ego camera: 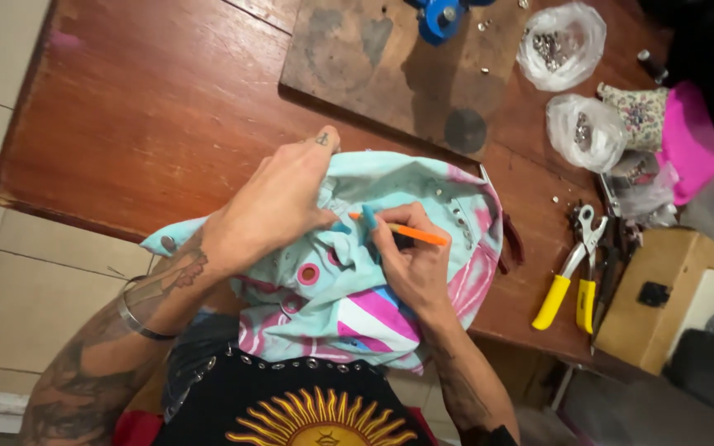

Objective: Marking a light blue garment with a pencil and using a manual press to attach metal studs

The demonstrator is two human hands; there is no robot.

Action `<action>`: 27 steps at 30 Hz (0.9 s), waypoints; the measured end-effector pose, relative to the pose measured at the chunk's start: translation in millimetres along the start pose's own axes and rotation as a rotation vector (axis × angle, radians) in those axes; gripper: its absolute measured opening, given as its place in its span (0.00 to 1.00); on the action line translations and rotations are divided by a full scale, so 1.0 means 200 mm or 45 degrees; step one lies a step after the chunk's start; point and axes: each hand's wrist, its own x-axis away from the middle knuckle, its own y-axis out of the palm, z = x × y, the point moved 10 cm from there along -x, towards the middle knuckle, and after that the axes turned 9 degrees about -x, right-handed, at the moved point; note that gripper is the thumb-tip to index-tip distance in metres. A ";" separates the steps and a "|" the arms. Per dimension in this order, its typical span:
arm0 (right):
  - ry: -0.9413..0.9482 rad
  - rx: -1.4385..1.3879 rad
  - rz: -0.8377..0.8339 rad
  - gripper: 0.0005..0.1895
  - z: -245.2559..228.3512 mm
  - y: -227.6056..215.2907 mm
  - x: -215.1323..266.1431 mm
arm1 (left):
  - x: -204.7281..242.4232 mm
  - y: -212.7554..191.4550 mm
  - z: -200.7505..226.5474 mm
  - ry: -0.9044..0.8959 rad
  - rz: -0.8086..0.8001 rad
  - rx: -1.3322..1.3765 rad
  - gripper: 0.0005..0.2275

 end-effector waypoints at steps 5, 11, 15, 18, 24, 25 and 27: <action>-0.021 0.045 0.003 0.02 -0.01 0.00 0.01 | 0.00 0.01 0.00 0.007 -0.012 -0.026 0.26; -0.046 0.068 -0.014 0.02 -0.01 0.00 0.02 | 0.00 0.01 0.01 0.009 -0.020 -0.026 0.26; -0.061 0.057 -0.023 0.01 0.00 0.01 0.01 | 0.00 -0.01 0.00 0.015 0.010 -0.014 0.26; -0.059 0.062 -0.025 0.02 -0.01 0.00 0.02 | 0.00 0.02 0.00 0.020 -0.018 0.004 0.26; -0.067 0.107 -0.069 0.02 -0.01 0.02 0.02 | -0.01 0.03 -0.01 0.025 -0.014 -0.015 0.27; -0.064 0.098 -0.055 0.02 -0.01 0.01 0.02 | -0.01 0.02 -0.01 0.027 -0.006 -0.028 0.27; -0.061 0.082 -0.056 0.02 0.00 0.00 0.04 | 0.00 0.02 -0.01 0.014 0.008 -0.039 0.27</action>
